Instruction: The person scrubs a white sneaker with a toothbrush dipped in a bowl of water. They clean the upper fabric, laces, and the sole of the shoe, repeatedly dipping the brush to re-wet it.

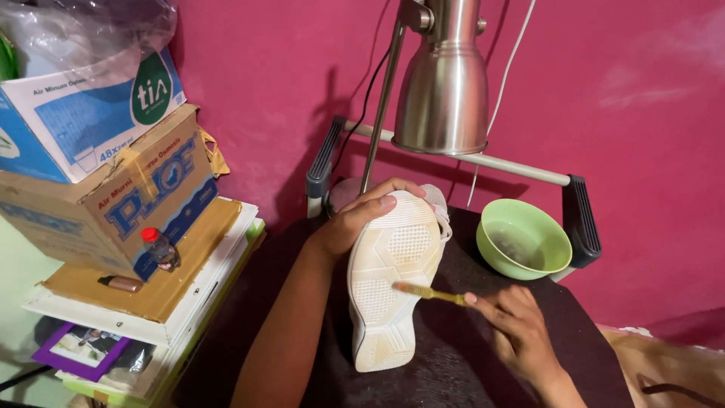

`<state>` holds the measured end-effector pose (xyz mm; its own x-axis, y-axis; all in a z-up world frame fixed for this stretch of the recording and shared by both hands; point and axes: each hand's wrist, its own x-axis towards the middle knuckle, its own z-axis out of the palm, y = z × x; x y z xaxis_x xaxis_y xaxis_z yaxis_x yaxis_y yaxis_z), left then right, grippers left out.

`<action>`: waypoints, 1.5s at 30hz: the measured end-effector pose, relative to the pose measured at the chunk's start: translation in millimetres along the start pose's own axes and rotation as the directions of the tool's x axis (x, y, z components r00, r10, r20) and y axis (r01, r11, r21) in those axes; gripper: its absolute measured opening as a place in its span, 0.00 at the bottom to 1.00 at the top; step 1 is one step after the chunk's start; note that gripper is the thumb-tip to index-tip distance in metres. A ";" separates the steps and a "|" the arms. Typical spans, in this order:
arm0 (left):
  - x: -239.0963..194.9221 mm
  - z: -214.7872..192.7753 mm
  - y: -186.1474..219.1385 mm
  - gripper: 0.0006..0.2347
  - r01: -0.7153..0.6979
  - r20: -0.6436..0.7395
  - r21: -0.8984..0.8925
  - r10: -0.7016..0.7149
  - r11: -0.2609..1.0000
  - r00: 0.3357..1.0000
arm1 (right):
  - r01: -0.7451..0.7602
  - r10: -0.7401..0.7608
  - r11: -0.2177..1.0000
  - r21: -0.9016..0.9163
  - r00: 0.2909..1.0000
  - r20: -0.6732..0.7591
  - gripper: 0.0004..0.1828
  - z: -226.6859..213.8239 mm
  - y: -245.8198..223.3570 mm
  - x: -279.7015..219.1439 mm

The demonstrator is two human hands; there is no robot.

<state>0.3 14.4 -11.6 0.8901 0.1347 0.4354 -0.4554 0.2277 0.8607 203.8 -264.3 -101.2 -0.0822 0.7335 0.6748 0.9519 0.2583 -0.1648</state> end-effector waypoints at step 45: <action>7.5 3.7 -6.3 0.18 -0.080 0.097 0.024 0.077 0.997 0.992 | 0.163 -0.140 0.942 -0.293 0.985 0.098 0.26 -4.5 -25.1 30.0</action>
<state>9.9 10.4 -12.8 0.8497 0.0575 0.5242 -0.5246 0.1931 0.8292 178.7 -251.5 -73.6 -0.2428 0.7485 0.6171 0.9700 0.1782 0.1655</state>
